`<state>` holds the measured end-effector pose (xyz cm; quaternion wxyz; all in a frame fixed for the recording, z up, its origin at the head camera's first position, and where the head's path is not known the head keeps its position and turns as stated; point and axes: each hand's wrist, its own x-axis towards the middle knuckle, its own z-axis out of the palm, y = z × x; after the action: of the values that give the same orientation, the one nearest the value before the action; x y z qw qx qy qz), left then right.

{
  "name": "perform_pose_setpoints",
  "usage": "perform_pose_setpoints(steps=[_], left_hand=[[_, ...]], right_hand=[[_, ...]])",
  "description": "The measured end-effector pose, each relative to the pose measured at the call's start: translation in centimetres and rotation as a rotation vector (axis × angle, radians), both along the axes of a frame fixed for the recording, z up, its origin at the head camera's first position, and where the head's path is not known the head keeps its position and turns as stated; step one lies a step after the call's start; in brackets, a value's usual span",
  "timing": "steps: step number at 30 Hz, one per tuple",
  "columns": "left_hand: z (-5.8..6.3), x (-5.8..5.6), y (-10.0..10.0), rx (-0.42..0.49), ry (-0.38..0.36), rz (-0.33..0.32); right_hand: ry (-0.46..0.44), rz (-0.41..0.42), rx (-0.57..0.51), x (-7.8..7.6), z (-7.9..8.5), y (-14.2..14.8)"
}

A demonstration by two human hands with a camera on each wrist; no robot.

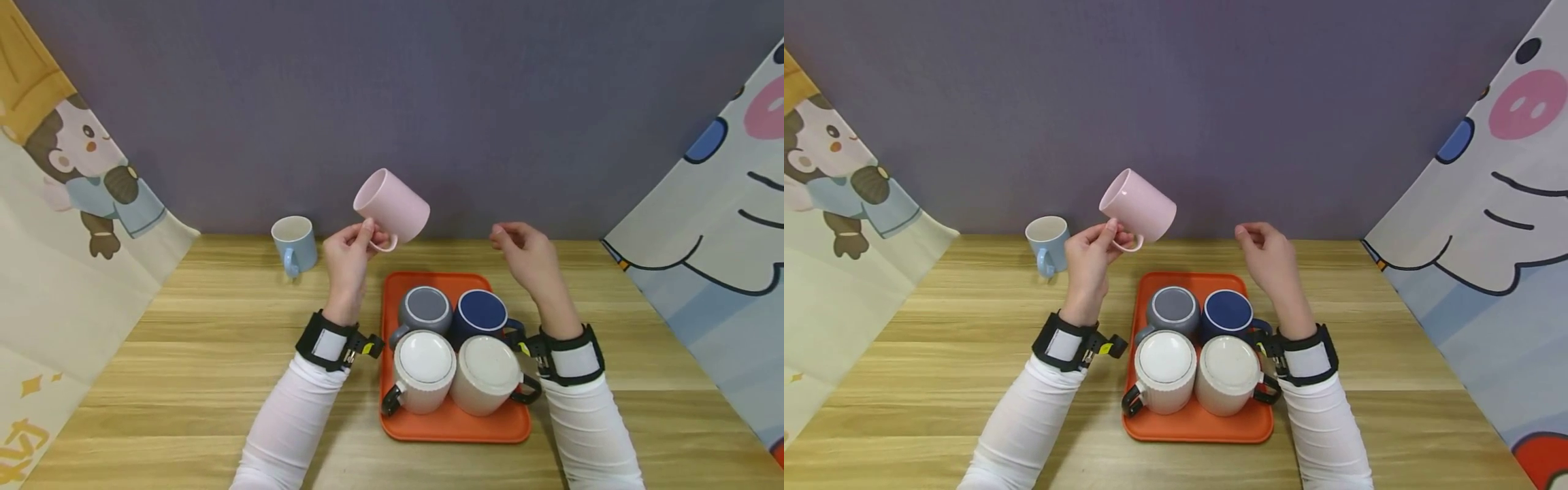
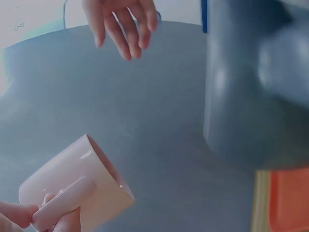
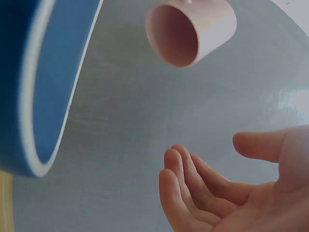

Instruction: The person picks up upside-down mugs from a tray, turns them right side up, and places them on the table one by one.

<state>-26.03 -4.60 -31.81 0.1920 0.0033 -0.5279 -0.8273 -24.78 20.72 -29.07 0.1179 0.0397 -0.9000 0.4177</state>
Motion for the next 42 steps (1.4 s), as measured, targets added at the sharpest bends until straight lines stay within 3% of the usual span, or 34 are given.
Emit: perform_pose_setpoints(steps=[10,25,42], left_hand=[[1.2,0.8,0.9,0.103,0.032,-0.023],[1.9,1.1,2.1,0.228,-0.038,-0.064],[2.5,1.4,3.9,0.350,-0.090,-0.131]], right_hand=[[-0.066,0.093,-0.063,-0.1,0.8,-1.3],[-0.161,0.237,-0.155,-0.2,1.3,-4.4],[-0.189,0.273,-0.138,-0.3,1.0,-7.0]])
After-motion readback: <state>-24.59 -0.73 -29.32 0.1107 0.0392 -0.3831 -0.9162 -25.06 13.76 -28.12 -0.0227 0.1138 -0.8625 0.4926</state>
